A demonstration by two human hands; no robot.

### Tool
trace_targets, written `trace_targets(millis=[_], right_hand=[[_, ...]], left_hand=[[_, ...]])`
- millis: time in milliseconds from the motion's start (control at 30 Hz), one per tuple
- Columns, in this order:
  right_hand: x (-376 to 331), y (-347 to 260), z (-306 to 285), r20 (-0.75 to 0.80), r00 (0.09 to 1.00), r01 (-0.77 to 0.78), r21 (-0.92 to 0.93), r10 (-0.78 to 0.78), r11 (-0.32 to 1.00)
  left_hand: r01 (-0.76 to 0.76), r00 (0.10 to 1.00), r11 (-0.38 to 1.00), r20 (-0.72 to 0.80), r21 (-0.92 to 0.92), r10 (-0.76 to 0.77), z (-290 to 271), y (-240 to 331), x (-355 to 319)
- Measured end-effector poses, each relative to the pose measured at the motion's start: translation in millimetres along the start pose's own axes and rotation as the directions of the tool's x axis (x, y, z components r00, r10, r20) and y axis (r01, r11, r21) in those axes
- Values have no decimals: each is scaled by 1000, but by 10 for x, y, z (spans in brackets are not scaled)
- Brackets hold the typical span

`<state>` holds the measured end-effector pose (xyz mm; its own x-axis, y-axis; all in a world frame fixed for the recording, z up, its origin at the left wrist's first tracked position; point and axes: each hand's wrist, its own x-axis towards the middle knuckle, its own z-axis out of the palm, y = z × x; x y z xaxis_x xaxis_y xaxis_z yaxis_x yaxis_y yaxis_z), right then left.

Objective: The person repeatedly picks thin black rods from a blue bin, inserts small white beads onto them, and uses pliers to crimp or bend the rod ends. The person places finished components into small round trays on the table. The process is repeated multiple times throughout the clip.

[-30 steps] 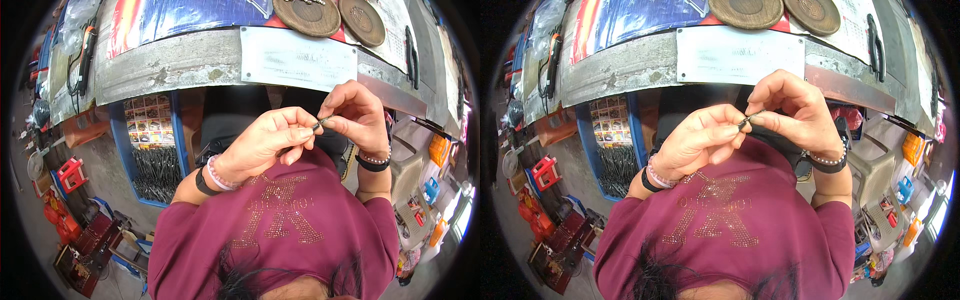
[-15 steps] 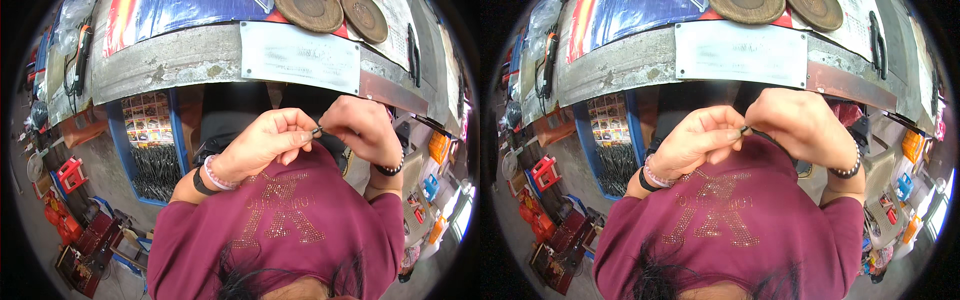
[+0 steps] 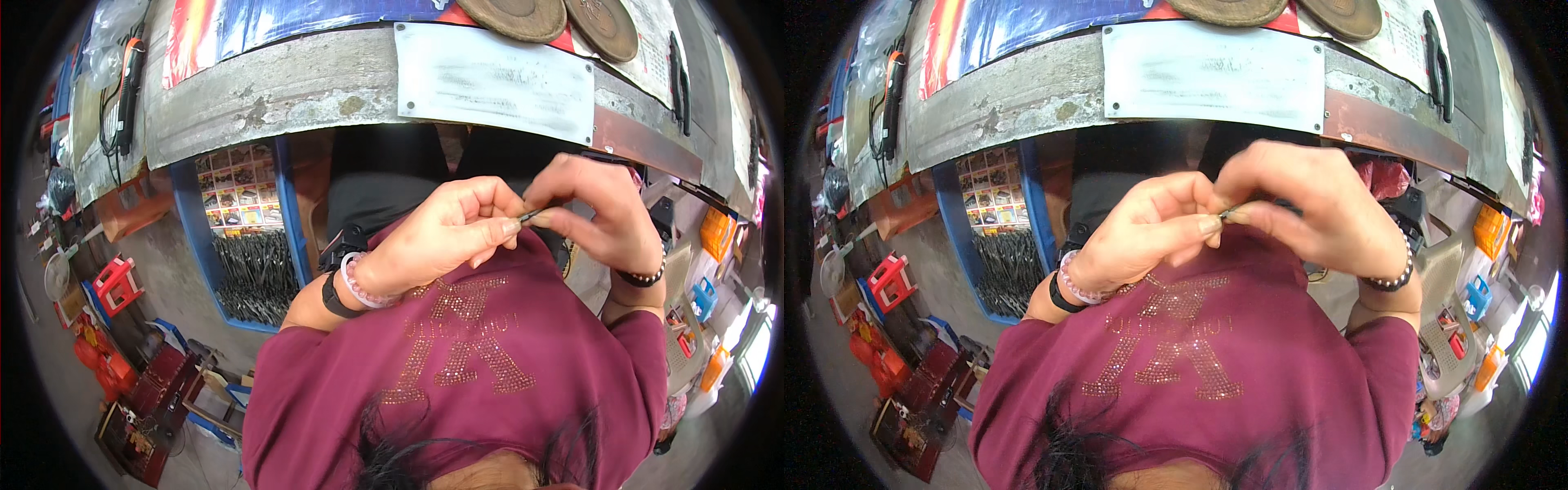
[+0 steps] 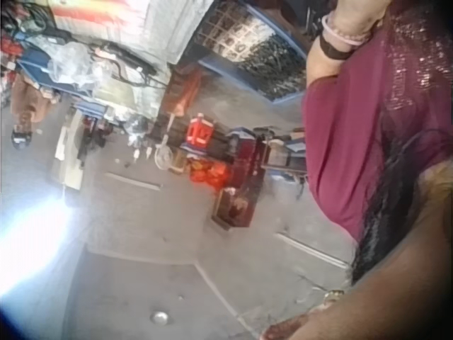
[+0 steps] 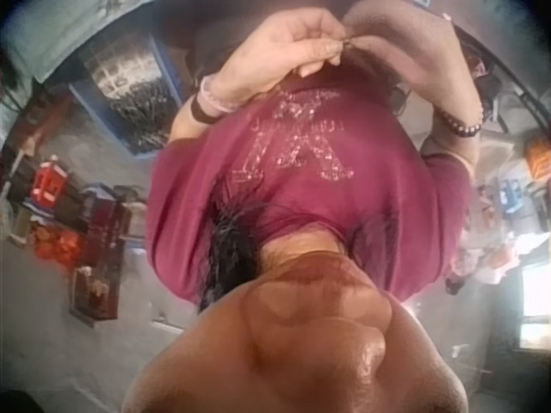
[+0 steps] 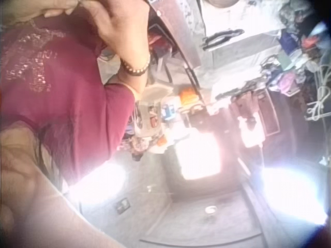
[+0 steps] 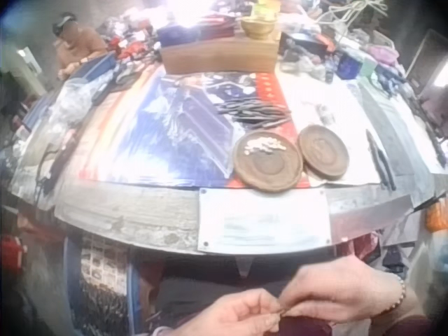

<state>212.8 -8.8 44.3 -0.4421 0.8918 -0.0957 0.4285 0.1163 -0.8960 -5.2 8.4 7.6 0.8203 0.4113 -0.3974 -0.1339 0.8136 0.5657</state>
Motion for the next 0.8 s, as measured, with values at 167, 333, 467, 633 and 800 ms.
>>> trace_targets(millis=[167, 333, 467, 633, 800], right_hand=[[-39, 200, 95, -97, 990, -56, 422, 106, 905], [-106, 262, 272, -66, 992, -75, 387, 109, 919], [-157, 165, 338, -100, 991, -77, 157, 93, 985], [-229, 94, 471, -157, 983, -54, 246, 95, 968], [-290, 159, 616, -213, 967, -53, 355, 136, 933]], left_hand=[[-134, 988, 970, -44, 203, 145, -4, -2, -14], [-189, 979, 932, -15, 309, 204, 8, -121, 18], [-119, 988, 913, -46, 391, 149, 25, -138, -29], [-110, 988, 905, -55, 410, 145, 93, -172, -81], [-96, 991, 851, -34, 517, 133, 91, -181, -100]])
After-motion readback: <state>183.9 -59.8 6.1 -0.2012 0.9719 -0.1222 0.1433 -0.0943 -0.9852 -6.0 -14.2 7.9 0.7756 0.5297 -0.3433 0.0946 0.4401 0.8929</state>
